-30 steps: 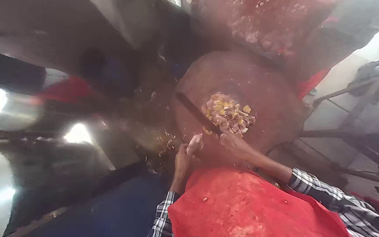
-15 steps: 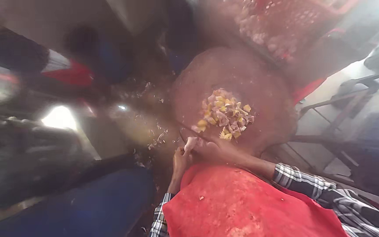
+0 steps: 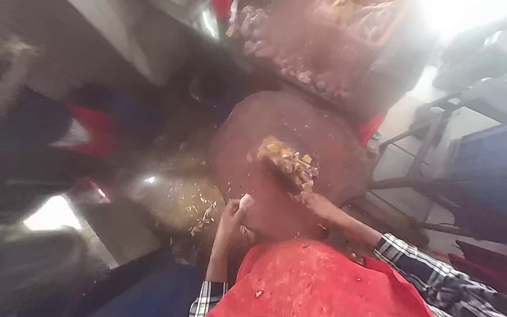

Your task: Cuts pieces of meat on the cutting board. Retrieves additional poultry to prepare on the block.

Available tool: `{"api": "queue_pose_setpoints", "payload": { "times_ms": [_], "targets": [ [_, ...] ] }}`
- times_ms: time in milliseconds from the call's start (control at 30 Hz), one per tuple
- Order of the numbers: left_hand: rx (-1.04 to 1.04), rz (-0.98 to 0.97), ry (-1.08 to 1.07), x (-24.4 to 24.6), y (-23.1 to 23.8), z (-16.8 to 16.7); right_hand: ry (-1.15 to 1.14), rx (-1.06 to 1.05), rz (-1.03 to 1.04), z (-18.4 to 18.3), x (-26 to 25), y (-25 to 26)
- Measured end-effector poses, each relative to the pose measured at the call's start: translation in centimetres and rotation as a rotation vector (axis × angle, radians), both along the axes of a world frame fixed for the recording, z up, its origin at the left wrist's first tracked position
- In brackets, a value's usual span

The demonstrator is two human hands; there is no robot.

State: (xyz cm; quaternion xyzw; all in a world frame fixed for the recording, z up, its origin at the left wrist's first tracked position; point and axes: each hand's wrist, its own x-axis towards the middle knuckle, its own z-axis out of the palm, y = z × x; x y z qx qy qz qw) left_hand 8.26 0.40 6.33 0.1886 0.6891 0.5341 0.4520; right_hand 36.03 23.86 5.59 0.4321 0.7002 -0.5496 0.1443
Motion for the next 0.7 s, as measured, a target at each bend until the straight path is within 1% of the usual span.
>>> {"api": "queue_pose_setpoints", "payload": {
  "times_ms": [33, 67, 133, 167, 200, 233, 300, 333, 367, 433, 500, 567, 633, 700],
  "targets": [
    [0.079, -0.057, 0.019, -0.4, 2.1, 0.3, -0.007, 0.003, -0.041, 0.9, 0.1, 0.6],
    [0.106, -0.091, 0.09, -0.8, 4.4, 0.2, 0.004, -0.027, -0.1, 2.0, 0.2, 1.2],
    [0.056, -0.041, 0.294, -2.3, 8.7, -1.5, 0.115, -0.083, -0.229, 3.5, 1.0, 1.9],
    [0.004, -0.005, 0.399, -3.2, 10.6, -2.8, 0.164, -0.065, -0.263, 4.1, 1.9, 2.4],
    [-0.043, 0.013, 0.506, -4.1, 12.3, -4.5, 0.159, 0.013, -0.272, 4.6, 2.7, 3.2],
    [-0.068, 0.02, 0.611, -4.8, 14.2, -6.1, 0.106, 0.115, -0.279, 5.1, 3.5, 4.1],
    [-0.078, 0.006, 0.769, -5.1, 18.4, -8.9, -0.032, 0.3, -0.285, 4.3, 5.3, 5.8],
    [-0.064, -0.02, 0.799, -4.7, 20.6, -9.4, -0.088, 0.341, -0.295, 3.3, 6.1, 6.5],
    [-0.04, -0.054, 0.814, -3.7, 23.0, -9.2, -0.116, 0.332, -0.313, 2.3, 6.7, 7.3],
    [0.05, -0.12, 0.829, -0.4, 26.5, -8.6, -0.11, 0.237, -0.351, 0.3, 8.2, 8.0],
    [0.071, -0.218, 0.768, 3.2, 27.7, -7.8, -0.111, 0.199, -0.338, -0.6, 8.8, 8.1],
    [0.114, -0.327, 0.686, 5.5, 28.1, -7.1, -0.14, 0.198, -0.282, -0.7, 8.7, 8.4],
    [0.135, -0.413, 0.662, 6.1, 28.2, -6.4, -0.154, 0.176, -0.243, -0.9, 8.6, 8.4],
    [0.136, -0.341, 0.737, 4.3, 29.8, -5.0, -0.127, 0.161, -0.241, -1.2, 8.9, 8.6]
  ]
}}
